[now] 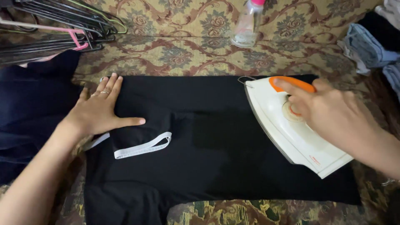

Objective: Ironing and folding a black t-shirt on a patterned sofa.

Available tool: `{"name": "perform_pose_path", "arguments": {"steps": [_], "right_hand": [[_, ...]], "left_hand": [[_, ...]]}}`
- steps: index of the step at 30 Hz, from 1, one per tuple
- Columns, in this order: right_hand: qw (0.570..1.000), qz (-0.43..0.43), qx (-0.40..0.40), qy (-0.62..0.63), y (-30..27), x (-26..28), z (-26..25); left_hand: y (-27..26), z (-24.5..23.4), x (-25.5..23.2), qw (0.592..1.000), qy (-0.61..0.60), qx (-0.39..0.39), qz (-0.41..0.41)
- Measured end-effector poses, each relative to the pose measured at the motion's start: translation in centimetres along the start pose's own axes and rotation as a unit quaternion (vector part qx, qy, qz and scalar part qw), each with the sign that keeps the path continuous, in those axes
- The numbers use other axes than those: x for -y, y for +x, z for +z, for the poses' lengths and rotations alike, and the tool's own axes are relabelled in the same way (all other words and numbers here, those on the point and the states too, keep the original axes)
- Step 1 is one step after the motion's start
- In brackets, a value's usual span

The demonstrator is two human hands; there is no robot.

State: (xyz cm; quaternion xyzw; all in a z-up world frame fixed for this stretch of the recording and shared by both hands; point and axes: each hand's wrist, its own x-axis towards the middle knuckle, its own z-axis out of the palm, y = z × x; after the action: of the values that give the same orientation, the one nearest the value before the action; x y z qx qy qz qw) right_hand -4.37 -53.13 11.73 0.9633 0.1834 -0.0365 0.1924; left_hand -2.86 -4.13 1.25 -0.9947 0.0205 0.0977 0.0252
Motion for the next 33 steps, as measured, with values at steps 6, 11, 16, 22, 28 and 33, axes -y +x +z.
{"name": "perform_pose_path", "arguments": {"steps": [6, 11, 16, 22, 28, 33], "right_hand": [[0.991, 0.048, 0.12, -0.026, -1.1, -0.1, -3.7], [0.954, -0.012, 0.152, 0.258, -0.3, -8.3, 1.9], [0.961, 0.0, 0.086, 0.264, 6.2, -16.8, 7.9], [0.942, -0.033, -0.072, 0.327, 9.8, -18.2, 17.9], [0.936, -0.063, -0.193, 0.288, 10.3, -17.8, 21.8], [0.94, -0.055, -0.211, 0.263, 11.0, -19.6, 23.7]], "left_hand": [[0.8, -2.7, -0.8, 0.992, 0.047, 0.114, 0.031], [1.8, -3.3, -1.9, 0.998, -0.042, 0.048, -0.023], [3.5, -1.3, -0.6, 0.985, -0.075, -0.151, 0.041], [5.1, -0.8, 1.2, 0.943, -0.106, -0.259, 0.18], [6.8, 0.2, 3.0, 0.944, -0.155, -0.23, 0.177], [7.9, 1.1, 4.1, 0.951, -0.18, -0.204, 0.148]]}}
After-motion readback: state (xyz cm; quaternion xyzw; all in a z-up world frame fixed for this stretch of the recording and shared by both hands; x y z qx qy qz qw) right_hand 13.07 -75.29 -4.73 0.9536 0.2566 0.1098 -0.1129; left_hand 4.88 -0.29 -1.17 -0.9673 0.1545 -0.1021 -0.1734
